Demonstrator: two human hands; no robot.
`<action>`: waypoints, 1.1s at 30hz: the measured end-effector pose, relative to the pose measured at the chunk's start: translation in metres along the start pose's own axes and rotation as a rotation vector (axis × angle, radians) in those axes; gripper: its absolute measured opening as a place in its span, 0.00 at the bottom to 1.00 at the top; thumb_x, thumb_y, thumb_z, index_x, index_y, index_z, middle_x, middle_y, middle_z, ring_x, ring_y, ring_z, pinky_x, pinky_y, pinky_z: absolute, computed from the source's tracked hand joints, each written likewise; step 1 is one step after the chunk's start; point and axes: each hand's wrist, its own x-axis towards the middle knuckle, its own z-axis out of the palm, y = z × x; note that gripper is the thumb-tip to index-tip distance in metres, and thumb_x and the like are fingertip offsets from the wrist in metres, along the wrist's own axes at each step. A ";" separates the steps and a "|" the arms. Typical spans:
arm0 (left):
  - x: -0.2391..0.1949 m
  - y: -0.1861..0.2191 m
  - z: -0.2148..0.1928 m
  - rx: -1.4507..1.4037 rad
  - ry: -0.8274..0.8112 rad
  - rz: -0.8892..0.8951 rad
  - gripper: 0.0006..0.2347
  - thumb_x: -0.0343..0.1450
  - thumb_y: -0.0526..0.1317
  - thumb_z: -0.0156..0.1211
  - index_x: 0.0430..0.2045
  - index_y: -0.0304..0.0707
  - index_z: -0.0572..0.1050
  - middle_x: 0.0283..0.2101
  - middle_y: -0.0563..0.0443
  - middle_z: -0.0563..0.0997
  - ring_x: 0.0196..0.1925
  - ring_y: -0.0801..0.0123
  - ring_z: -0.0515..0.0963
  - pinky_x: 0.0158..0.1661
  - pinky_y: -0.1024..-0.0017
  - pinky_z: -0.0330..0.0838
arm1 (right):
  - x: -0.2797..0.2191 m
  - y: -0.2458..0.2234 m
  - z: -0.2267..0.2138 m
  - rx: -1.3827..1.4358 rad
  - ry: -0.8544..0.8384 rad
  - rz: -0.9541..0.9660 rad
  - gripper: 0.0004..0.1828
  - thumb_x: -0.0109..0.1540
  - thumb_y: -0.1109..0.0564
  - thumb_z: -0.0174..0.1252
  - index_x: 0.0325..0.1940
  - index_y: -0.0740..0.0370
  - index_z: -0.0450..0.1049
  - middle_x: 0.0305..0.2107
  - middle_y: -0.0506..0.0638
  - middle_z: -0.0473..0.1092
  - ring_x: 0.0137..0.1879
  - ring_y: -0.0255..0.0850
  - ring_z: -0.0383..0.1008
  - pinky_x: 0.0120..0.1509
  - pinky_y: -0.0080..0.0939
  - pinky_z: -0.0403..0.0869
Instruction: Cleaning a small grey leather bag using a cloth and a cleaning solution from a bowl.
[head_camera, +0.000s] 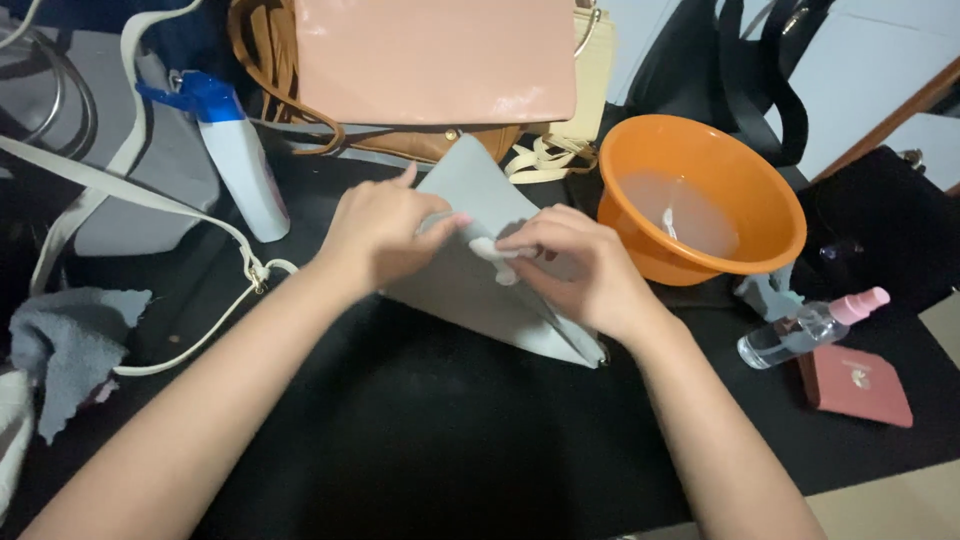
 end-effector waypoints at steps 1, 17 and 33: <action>-0.004 0.005 0.002 0.001 -0.004 -0.040 0.18 0.76 0.59 0.45 0.35 0.62 0.85 0.29 0.46 0.86 0.53 0.47 0.82 0.53 0.54 0.74 | -0.001 -0.003 -0.003 0.026 0.030 -0.002 0.11 0.59 0.70 0.63 0.42 0.60 0.81 0.30 0.53 0.76 0.37 0.46 0.75 0.45 0.44 0.75; -0.079 0.123 0.015 0.233 0.072 0.271 0.14 0.71 0.38 0.56 0.10 0.46 0.75 0.07 0.52 0.70 0.10 0.67 0.73 0.13 0.68 0.69 | -0.151 -0.055 0.014 -0.291 0.515 0.565 0.13 0.55 0.69 0.65 0.40 0.58 0.85 0.34 0.55 0.78 0.42 0.51 0.81 0.45 0.45 0.80; -0.063 0.066 0.013 -0.004 0.316 0.134 0.13 0.67 0.39 0.51 0.08 0.45 0.66 0.08 0.55 0.63 0.13 0.65 0.70 0.27 0.72 0.70 | -0.070 -0.002 0.034 -0.538 0.043 0.486 0.06 0.59 0.69 0.61 0.38 0.68 0.81 0.32 0.57 0.72 0.41 0.50 0.77 0.47 0.47 0.77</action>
